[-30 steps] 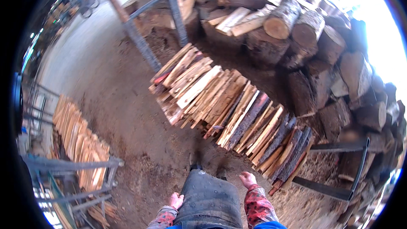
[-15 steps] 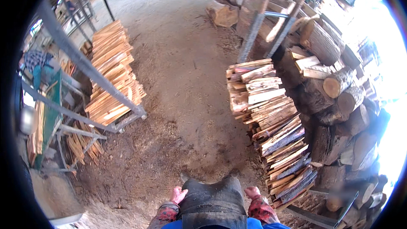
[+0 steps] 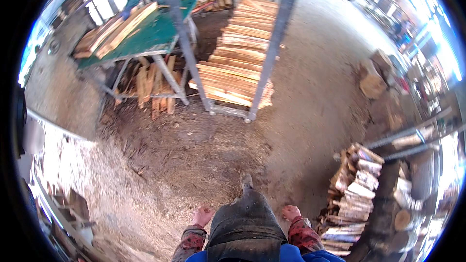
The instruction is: The person picks up split wood planks from a green table and stacks them against a pile of logs. The person repeatedly gathers planks by hand and places them in a vertical stack, while another worker arranges planks on the table.
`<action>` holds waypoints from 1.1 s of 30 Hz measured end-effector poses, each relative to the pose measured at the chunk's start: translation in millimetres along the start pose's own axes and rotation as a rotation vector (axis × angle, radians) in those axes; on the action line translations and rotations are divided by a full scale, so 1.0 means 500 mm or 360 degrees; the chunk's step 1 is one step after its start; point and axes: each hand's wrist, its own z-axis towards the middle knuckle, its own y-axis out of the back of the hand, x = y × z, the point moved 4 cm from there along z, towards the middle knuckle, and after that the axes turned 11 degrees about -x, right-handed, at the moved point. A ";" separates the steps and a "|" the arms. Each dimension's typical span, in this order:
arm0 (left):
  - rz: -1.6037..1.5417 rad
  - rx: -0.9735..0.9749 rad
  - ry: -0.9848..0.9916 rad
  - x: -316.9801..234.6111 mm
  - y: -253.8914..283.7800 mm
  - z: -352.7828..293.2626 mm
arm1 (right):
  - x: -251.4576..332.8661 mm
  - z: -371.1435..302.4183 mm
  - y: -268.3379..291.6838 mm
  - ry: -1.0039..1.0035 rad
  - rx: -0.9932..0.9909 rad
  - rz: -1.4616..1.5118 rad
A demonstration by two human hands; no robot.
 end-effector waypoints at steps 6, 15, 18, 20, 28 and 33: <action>-0.0073 0.0012 0.0343 0.077 0.016 0.001 | 0.171 0.136 -0.049 0.0301 0.0292 -0.0414; -0.0940 -0.0305 0.1129 0.156 0.086 -0.052 | 0.550 0.287 -0.198 0.0610 0.0429 -0.0852; -0.1094 -0.0375 0.1290 0.212 0.083 -0.055 | 0.706 0.301 -0.294 0.0960 0.0431 -0.1068; -0.1347 -0.0222 0.1385 0.266 0.053 -0.029 | 0.798 0.300 -0.370 0.1059 0.0410 -0.1069; -0.1693 -0.0376 0.1588 0.478 0.173 0.138 | 0.980 0.176 -0.656 0.0845 0.0582 -0.0759; -0.1642 -0.0745 0.1385 0.516 0.443 0.309 | 1.041 0.142 -0.754 0.0815 0.0631 -0.0689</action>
